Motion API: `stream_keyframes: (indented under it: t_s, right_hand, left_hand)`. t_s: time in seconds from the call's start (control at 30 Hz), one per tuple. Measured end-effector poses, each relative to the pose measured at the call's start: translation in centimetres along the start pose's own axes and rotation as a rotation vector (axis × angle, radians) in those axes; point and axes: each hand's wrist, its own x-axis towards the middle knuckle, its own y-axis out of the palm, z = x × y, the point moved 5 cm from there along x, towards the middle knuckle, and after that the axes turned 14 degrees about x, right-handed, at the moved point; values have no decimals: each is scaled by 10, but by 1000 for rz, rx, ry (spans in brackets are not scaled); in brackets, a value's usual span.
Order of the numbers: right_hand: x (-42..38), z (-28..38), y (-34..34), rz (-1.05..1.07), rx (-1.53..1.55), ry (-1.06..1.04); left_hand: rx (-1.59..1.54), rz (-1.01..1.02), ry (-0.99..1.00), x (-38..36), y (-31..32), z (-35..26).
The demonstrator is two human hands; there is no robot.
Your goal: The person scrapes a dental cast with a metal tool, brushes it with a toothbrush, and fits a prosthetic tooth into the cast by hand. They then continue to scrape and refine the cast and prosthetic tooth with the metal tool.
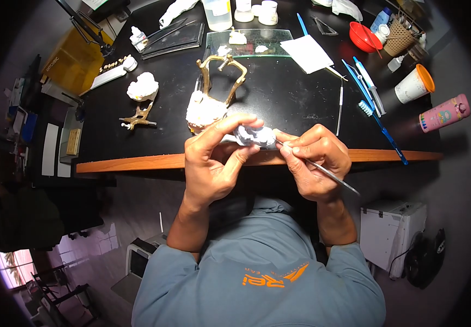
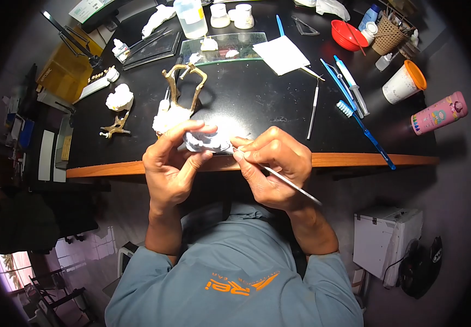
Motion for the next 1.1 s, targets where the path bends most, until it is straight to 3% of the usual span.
stream_keyframes:
  t_s: [0.27,0.47,0.63,0.87,0.97,1.1]
  right_hand:
    - [-3,-7,-1,-56,153,169]
    - [0,-7,-1,-20,154,158]
    - [0,-8,-3,15,114,139]
    - [-2,-9,-2,9,81,150]
    - [0,-7,-2,25,63,141]
    - [-1,-7,-3,19,54,134]
  left_hand:
    - [-103,48,-130,5,3,4]
    - [-21,100,-198,6,1,0]
    - [69,74,-28,7,0,6]
    - [123,86,-30,7,0,2]
    - [5,61,-136,5,1,3]
    - [44,57,-70,6,0,4]
